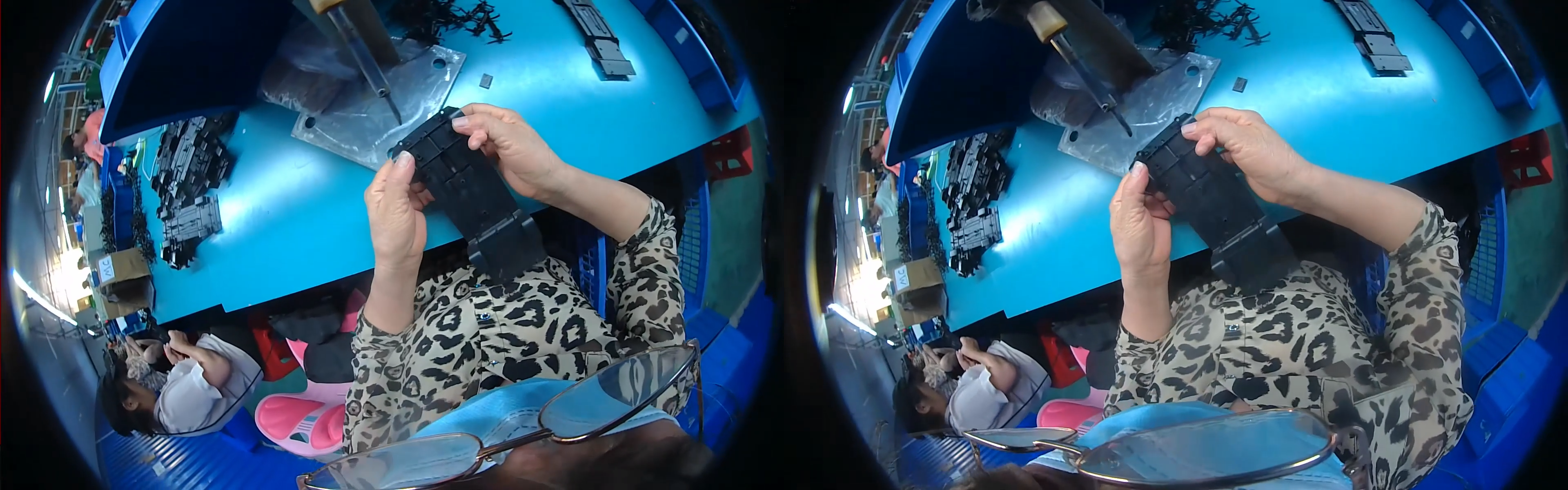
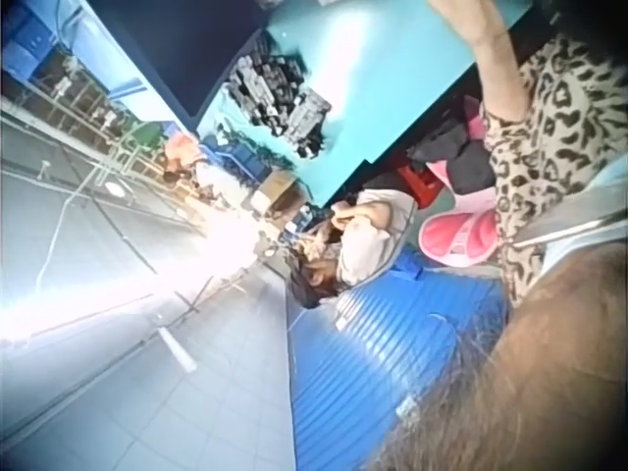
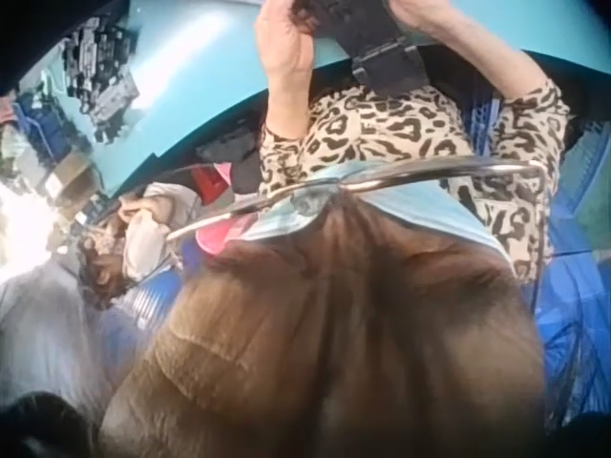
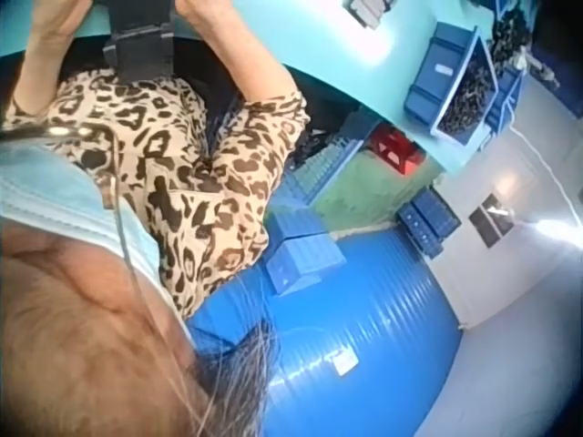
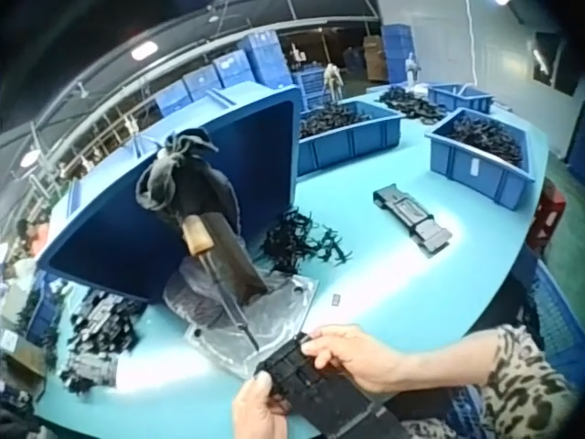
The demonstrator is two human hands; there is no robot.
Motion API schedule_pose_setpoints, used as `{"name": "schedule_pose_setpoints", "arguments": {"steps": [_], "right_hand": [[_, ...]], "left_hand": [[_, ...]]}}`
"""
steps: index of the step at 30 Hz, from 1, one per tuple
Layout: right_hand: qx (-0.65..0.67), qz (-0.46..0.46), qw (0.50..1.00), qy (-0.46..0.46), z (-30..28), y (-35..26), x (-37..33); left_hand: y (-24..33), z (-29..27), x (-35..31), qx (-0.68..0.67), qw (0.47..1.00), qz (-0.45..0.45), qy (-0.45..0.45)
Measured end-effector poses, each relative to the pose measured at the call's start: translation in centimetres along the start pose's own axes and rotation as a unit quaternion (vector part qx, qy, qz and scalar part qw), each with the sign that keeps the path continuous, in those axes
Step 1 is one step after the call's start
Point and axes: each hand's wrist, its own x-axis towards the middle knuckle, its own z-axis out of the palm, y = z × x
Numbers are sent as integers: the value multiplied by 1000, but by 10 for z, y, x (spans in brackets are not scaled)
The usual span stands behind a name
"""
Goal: The person assembles toy car chassis by fitting and pressing plastic components into the frames by hand, setting finished pieces aside and repeating the assembly with new parts from the workbench.
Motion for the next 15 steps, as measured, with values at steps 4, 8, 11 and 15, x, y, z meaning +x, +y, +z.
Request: {"name": "schedule_pose_setpoints", "arguments": {"steps": [4, 8, 11, 15], "right_hand": [[13, 37, 998, -50, 6, -8, 0], [-12, 64, 996, -66, 13, -16, -1], [19, 62, 995, -77, 15, -13, 2], [37, 36, 995, -91, 15, -11, 5]], "left_hand": [[16, -2, -2, -41, 999, 11, 10], [21, -8, -5, -123, 992, 14, -26], [30, -4, -10, -136, 989, 19, -50], [36, -3, -10, -150, 986, 11, -78]]}}
